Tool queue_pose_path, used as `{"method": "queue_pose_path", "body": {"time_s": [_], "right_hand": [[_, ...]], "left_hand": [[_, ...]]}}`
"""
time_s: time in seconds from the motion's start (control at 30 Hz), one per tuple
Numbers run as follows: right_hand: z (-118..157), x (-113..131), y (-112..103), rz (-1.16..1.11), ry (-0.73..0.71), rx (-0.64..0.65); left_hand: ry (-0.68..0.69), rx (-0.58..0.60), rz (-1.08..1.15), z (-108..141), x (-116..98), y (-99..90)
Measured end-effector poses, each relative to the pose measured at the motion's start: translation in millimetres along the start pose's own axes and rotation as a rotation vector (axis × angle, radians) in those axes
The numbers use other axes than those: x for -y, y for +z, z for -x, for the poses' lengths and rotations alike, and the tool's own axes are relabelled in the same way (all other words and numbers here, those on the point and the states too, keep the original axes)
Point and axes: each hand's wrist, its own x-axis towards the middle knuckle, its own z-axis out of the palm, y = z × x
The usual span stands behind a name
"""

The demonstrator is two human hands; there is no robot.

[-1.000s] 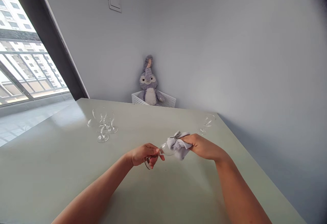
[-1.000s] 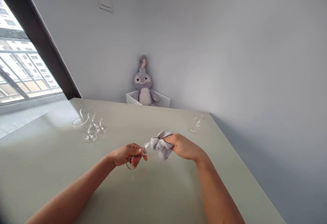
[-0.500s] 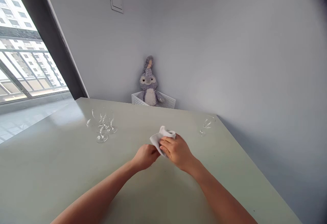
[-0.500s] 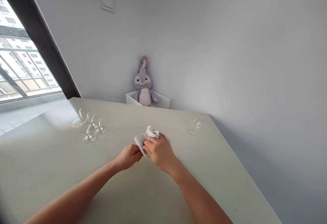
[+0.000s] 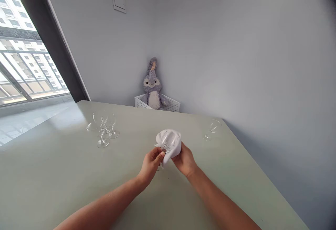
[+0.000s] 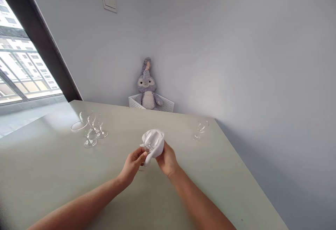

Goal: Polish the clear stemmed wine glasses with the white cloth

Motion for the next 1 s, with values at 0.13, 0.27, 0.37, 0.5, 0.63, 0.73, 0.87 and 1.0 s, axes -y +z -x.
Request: {"method": "queue_pose_path", "body": {"time_s": [0.13, 0.27, 0.37, 0.5, 0.63, 0.73, 0.87, 1.0], "right_hand": [[13, -20, 9, 0.178, -0.053, 0.147], [16, -22, 8, 0.258, -0.034, 0.185], [12, -22, 4, 0.219, 0.043, 0.157], [9, -22, 1, 0.077, 0.150, 0.136], [10, -21, -1, 0.002, 0.246, 0.219], [11, -19, -2, 0.018, 0.281, 0.265], [14, -17, -1, 0.037, 0.255, 0.244], [20, -21, 2, 0.059, 0.290, 0.327]], "left_hand": [[-0.033, -0.082, 0.057, -4, 6, -0.1], [0.057, -0.193, -0.249, -9, 12, -5.1], [0.159, -0.201, -0.391, -11, 7, -11.3], [0.064, 0.039, -0.153, -13, -7, -20.2], [-0.023, 0.219, 0.025, -14, -11, -23.7], [0.003, 0.234, 0.059, -14, -8, -23.7], [-0.073, 0.343, 0.356, -17, -7, -26.7], [-0.133, 0.405, 0.590, -17, -11, -29.6]]}}
